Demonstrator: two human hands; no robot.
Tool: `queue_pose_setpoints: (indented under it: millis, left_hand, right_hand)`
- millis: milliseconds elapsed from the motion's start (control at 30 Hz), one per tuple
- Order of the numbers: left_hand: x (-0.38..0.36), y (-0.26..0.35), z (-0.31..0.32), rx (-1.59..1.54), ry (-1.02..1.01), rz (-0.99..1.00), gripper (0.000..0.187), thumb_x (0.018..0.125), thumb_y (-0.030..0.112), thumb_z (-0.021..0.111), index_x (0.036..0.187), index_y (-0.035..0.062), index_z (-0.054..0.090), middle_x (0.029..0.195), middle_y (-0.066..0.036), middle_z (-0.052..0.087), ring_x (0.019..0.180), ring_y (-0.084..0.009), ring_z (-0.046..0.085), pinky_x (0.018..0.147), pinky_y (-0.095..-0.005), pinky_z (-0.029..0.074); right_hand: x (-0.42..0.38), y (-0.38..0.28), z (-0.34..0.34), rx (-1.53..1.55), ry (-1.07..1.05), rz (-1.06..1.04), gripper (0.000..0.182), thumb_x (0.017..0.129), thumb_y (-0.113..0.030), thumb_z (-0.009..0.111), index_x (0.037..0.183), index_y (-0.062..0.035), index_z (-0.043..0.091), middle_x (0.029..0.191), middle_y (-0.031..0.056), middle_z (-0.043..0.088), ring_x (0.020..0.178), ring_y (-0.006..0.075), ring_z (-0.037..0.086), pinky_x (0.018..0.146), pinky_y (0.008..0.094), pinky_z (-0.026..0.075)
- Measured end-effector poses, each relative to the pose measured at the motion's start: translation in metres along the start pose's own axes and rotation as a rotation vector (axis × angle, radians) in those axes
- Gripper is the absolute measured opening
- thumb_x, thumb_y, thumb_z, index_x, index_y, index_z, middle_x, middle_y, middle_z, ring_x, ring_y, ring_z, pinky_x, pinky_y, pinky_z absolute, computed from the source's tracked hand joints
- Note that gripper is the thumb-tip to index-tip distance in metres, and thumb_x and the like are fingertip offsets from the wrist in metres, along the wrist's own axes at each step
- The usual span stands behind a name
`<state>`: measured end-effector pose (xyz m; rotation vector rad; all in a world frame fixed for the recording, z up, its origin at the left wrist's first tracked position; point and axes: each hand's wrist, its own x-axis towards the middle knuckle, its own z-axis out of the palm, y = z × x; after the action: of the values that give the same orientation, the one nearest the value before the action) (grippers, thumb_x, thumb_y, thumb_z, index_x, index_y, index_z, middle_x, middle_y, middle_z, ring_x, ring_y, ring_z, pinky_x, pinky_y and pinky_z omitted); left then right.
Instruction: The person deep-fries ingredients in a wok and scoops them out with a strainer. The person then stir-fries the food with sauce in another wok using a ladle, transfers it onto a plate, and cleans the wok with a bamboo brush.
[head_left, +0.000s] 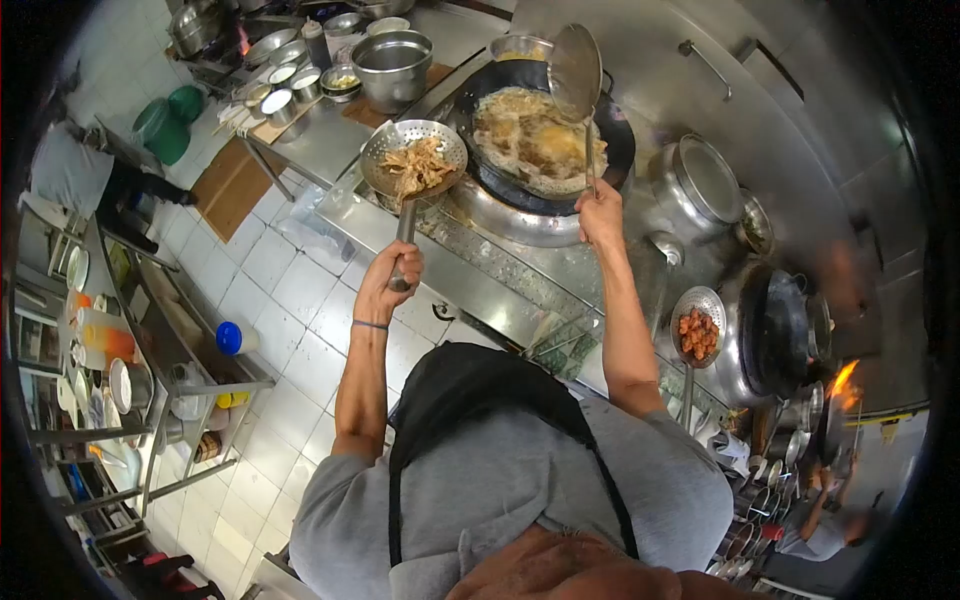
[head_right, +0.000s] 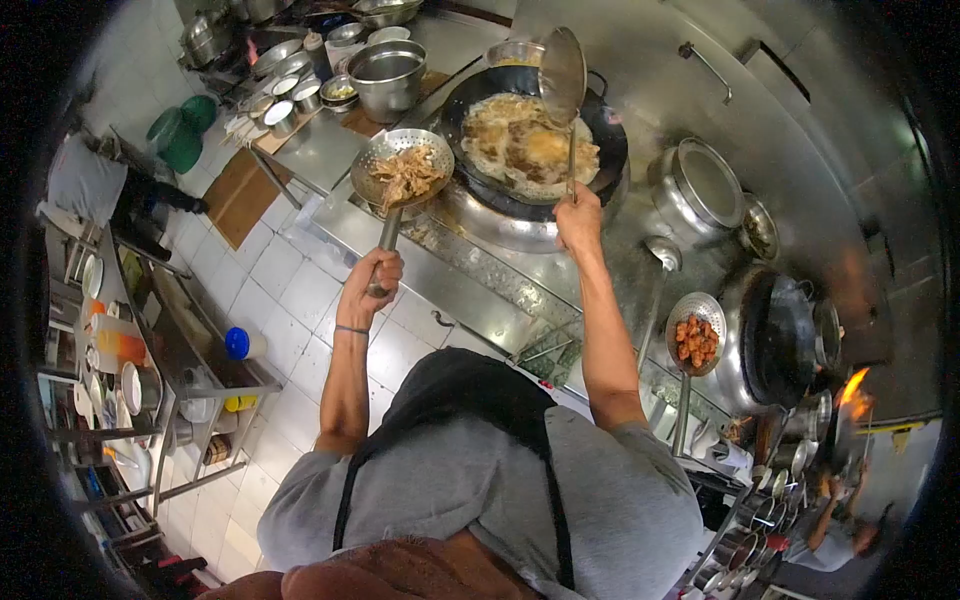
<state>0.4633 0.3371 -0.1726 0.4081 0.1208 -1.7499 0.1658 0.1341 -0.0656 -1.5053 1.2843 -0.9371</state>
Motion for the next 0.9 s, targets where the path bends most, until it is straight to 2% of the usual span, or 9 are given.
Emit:
queue_pose_setpoints:
  millis: [133,233,333,467,533,633,833,867,900]
  left_hand:
    - [-0.005,-0.004,0.014,0.131,0.059,0.049,0.016,0.089,0.008,0.054,0.075,0.0088,0.046,0.064,0.002,0.044,0.048,-0.0077,0.043,0.040,-0.0237,0.039]
    - [-0.003,-0.002,0.020,0.205,0.084,0.096,0.014,0.089,0.008,0.054,0.077,0.0087,0.047,0.065,0.001,0.045,0.048,-0.0078,0.043,0.041,-0.0240,0.039]
    - [-0.001,0.002,0.018,0.198,0.078,0.093,0.012,0.089,0.007,0.054,0.079,0.0089,0.047,0.066,0.001,0.046,0.048,-0.0079,0.044,0.041,-0.0238,0.039]
    - [-0.006,-0.004,0.025,0.224,0.148,0.147,0.015,0.089,0.006,0.052,0.077,0.0089,0.044,0.063,0.002,0.043,0.046,-0.0062,0.041,0.035,-0.0224,0.038]
    - [-0.011,-0.008,0.023,0.226,0.139,0.149,0.015,0.089,0.006,0.052,0.077,0.0090,0.044,0.063,0.002,0.043,0.046,-0.0062,0.041,0.035,-0.0224,0.037]
    - [-0.012,-0.005,0.013,0.204,0.103,0.122,0.013,0.088,0.007,0.053,0.079,0.0090,0.045,0.065,0.001,0.045,0.047,-0.0074,0.043,0.039,-0.0236,0.039]
    - [-0.012,-0.008,0.021,0.226,0.152,0.138,0.014,0.089,0.006,0.052,0.077,0.0093,0.044,0.063,0.003,0.042,0.046,-0.0059,0.041,0.037,-0.0225,0.038]
    - [-0.012,-0.007,0.020,0.223,0.150,0.134,0.014,0.089,0.006,0.052,0.077,0.0093,0.044,0.063,0.003,0.042,0.046,-0.0059,0.041,0.037,-0.0225,0.038]
    - [-0.012,-0.007,0.019,0.241,0.133,0.130,0.014,0.089,0.006,0.052,0.078,0.0093,0.044,0.063,0.003,0.042,0.046,-0.0059,0.041,0.037,-0.0225,0.038]
  right_hand:
    - [0.014,0.019,0.004,-0.003,0.076,0.076,0.036,0.089,0.000,0.039,0.121,0.0027,0.054,0.063,0.0054,0.052,0.032,0.0119,0.040,0.028,0.0316,0.029]
    - [0.019,0.022,0.012,0.332,0.046,0.200,0.046,0.085,0.005,0.040,0.130,0.0049,0.051,0.063,0.0064,0.053,0.033,0.0136,0.040,0.028,0.0321,0.030]
    - [0.025,0.032,0.028,0.490,0.088,0.200,0.045,0.085,0.005,0.040,0.129,0.0042,0.051,0.063,0.0062,0.051,0.032,0.0130,0.038,0.027,0.0315,0.029]
    - [0.028,0.038,0.036,0.374,0.096,0.113,0.045,0.085,0.005,0.041,0.129,0.0055,0.051,0.063,0.0073,0.052,0.032,0.0142,0.040,0.027,0.0320,0.029]
    - [0.025,0.038,0.040,0.281,0.165,0.005,0.044,0.085,0.004,0.041,0.128,0.0064,0.051,0.063,0.0080,0.052,0.032,0.0151,0.041,0.027,0.0324,0.029]
    - [0.025,0.026,0.040,0.186,0.162,-0.001,0.042,0.086,0.004,0.043,0.127,0.0065,0.052,0.063,0.0096,0.053,0.032,0.0166,0.042,0.027,0.0339,0.030]
    - [0.019,0.022,0.065,0.457,0.013,0.217,0.044,0.089,0.001,0.041,0.132,0.0050,0.047,0.067,0.0087,0.051,0.033,0.0153,0.040,0.027,0.0341,0.030]
    - [0.018,0.025,0.063,0.497,-0.079,0.263,0.053,0.090,0.004,0.041,0.143,0.0030,0.038,0.070,0.0055,0.051,0.036,0.0123,0.038,0.029,0.0304,0.031]
    - [0.015,0.026,0.063,0.495,-0.068,0.255,0.046,0.091,0.002,0.041,0.137,0.0032,0.041,0.072,0.0066,0.051,0.036,0.0128,0.038,0.029,0.0310,0.031]
